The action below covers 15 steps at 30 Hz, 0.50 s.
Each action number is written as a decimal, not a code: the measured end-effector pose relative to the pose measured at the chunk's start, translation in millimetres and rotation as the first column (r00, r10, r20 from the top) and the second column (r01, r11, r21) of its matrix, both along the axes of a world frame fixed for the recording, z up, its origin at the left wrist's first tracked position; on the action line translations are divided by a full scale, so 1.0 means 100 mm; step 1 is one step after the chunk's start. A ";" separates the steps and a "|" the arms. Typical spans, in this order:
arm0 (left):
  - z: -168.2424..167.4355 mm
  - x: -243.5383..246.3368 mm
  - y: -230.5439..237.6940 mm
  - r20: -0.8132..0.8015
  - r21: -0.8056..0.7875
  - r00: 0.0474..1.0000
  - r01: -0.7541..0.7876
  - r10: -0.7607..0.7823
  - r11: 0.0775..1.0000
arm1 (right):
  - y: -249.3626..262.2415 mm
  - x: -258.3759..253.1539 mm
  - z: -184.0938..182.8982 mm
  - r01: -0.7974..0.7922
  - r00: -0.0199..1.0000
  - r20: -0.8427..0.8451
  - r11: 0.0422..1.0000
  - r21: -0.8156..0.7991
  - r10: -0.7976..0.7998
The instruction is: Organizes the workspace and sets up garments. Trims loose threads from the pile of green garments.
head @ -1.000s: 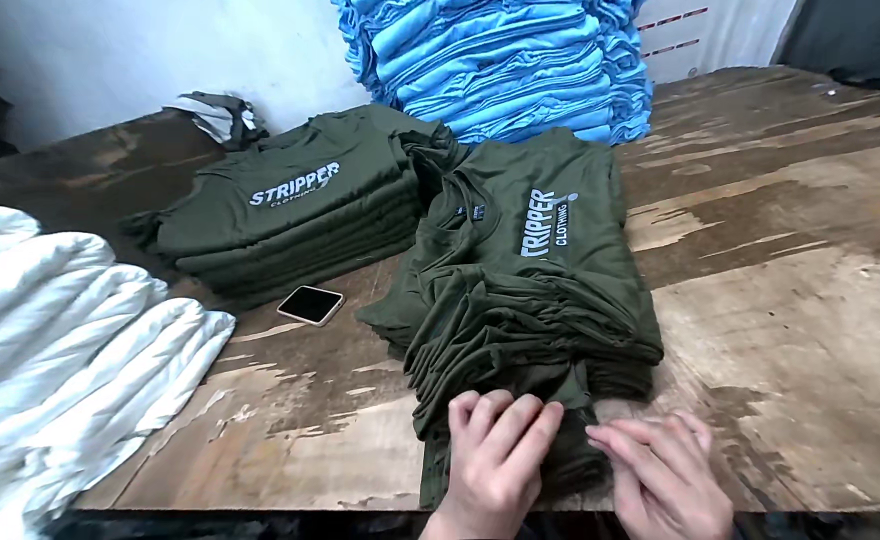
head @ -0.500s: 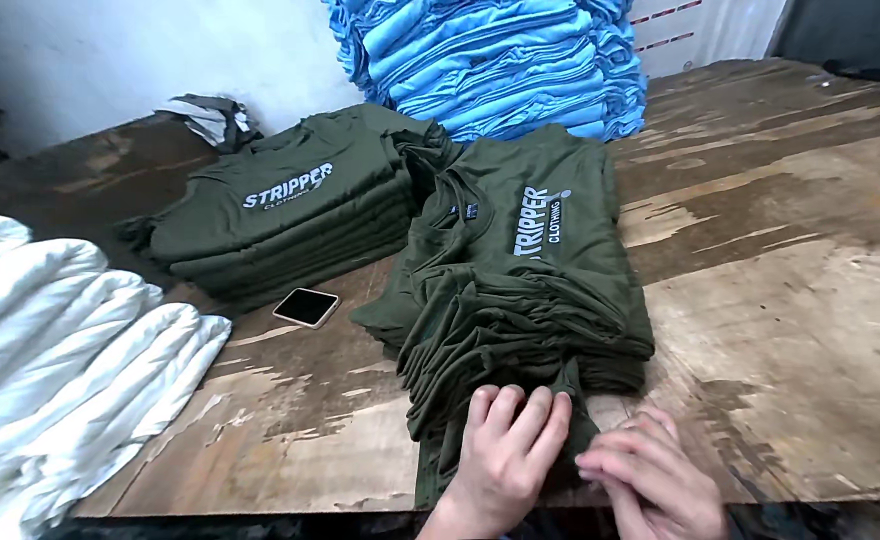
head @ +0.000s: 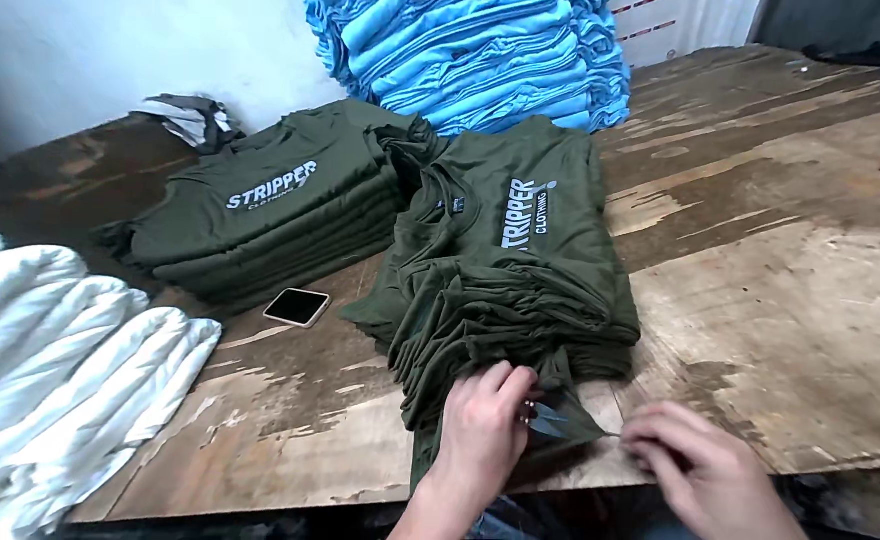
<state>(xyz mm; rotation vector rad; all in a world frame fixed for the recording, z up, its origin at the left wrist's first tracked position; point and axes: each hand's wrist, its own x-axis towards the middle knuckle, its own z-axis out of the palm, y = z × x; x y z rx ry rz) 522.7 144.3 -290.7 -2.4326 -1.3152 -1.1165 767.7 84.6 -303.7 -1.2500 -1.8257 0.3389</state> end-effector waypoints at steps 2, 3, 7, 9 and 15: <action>-0.02 -0.09 0.00 -0.006 0.078 1.000 0.009 -0.008 0.997 | -0.01 0.06 0.07 0.105 0.992 0.070 0.993 -0.050 -0.102; -0.02 -0.11 -0.01 -0.038 0.075 0.999 0.010 -0.007 0.997 | 0.00 0.05 0.07 0.137 0.986 0.103 0.988 -0.070 -0.129; 0.03 0.00 -0.14 -0.019 -0.113 1.000 -0.017 0.015 0.993 | 0.06 -0.16 -0.06 0.137 0.987 0.095 0.984 -0.111 -0.127; 0.08 0.07 -0.24 0.035 -0.188 0.999 -0.005 0.012 0.982 | 0.07 -0.28 -0.15 0.187 0.981 0.055 0.982 0.003 -0.187; -0.06 0.19 -0.36 0.054 -0.051 0.999 0.003 0.000 0.999 | 0.01 -0.34 -0.19 0.263 0.959 -0.161 0.946 0.190 -0.235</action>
